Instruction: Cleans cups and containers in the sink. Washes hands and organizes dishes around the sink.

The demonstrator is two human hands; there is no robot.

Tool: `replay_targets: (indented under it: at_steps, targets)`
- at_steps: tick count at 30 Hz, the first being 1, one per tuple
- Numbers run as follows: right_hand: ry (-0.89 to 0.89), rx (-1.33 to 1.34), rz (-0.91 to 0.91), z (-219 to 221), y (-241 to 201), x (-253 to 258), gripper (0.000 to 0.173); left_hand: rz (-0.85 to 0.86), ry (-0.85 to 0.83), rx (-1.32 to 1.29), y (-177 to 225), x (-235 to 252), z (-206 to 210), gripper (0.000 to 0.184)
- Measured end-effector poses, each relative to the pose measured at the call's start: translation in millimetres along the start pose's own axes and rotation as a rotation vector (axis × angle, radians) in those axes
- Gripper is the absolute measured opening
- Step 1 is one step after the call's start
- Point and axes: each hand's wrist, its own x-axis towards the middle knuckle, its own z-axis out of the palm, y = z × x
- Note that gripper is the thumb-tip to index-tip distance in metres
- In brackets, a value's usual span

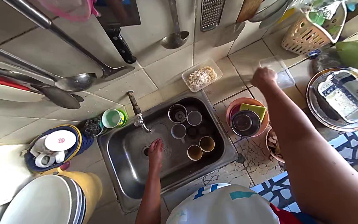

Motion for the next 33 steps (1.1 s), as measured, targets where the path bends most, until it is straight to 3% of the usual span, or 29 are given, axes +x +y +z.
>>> replay_targets:
  at_steps: [4,7,10,13,16,19,21,24,27,31,33]
  targets:
    - [-0.049,-0.028,0.055,17.6,47.0,24.2,0.052,-0.063,0.011,-0.019,-13.0,-1.5,-5.2,0.034]
    - [0.052,-0.007,0.014,28.8,53.6,18.0,0.055,-0.022,0.025,-0.034,-6.1,-8.0,6.7,0.033]
    - [0.166,0.074,0.008,21.4,57.6,6.6,0.072,0.238,0.059,0.029,11.6,-16.6,27.4,0.034]
    - [0.210,0.253,0.118,25.0,85.4,18.9,0.092,0.611,0.120,0.189,40.1,-25.3,51.9,0.031]
    - [0.219,0.383,0.130,32.3,117.5,32.5,0.110,0.784,0.009,0.383,93.3,-29.1,84.6,0.032]
    - [0.169,0.403,0.139,29.2,131.1,37.4,0.111,0.702,-0.125,0.623,151.3,-8.0,124.4,0.042]
    - [0.115,0.425,0.217,28.3,139.1,43.1,0.120,0.504,-0.181,0.724,180.6,17.8,156.2,0.053]
    - [0.137,0.447,0.276,29.9,147.2,54.2,0.128,0.268,-0.222,0.638,199.0,58.6,193.7,0.047]
    - [0.145,0.397,0.278,27.9,147.6,61.2,0.118,0.183,-0.212,0.522,203.3,82.7,207.0,0.029]
    - [0.170,0.564,0.251,18.8,142.3,48.2,0.069,0.184,-0.169,0.557,206.7,96.4,183.0,0.030]
    - [0.188,0.712,0.135,-0.9,135.0,25.5,0.049,0.172,-0.131,0.578,202.9,103.2,159.5,0.030]
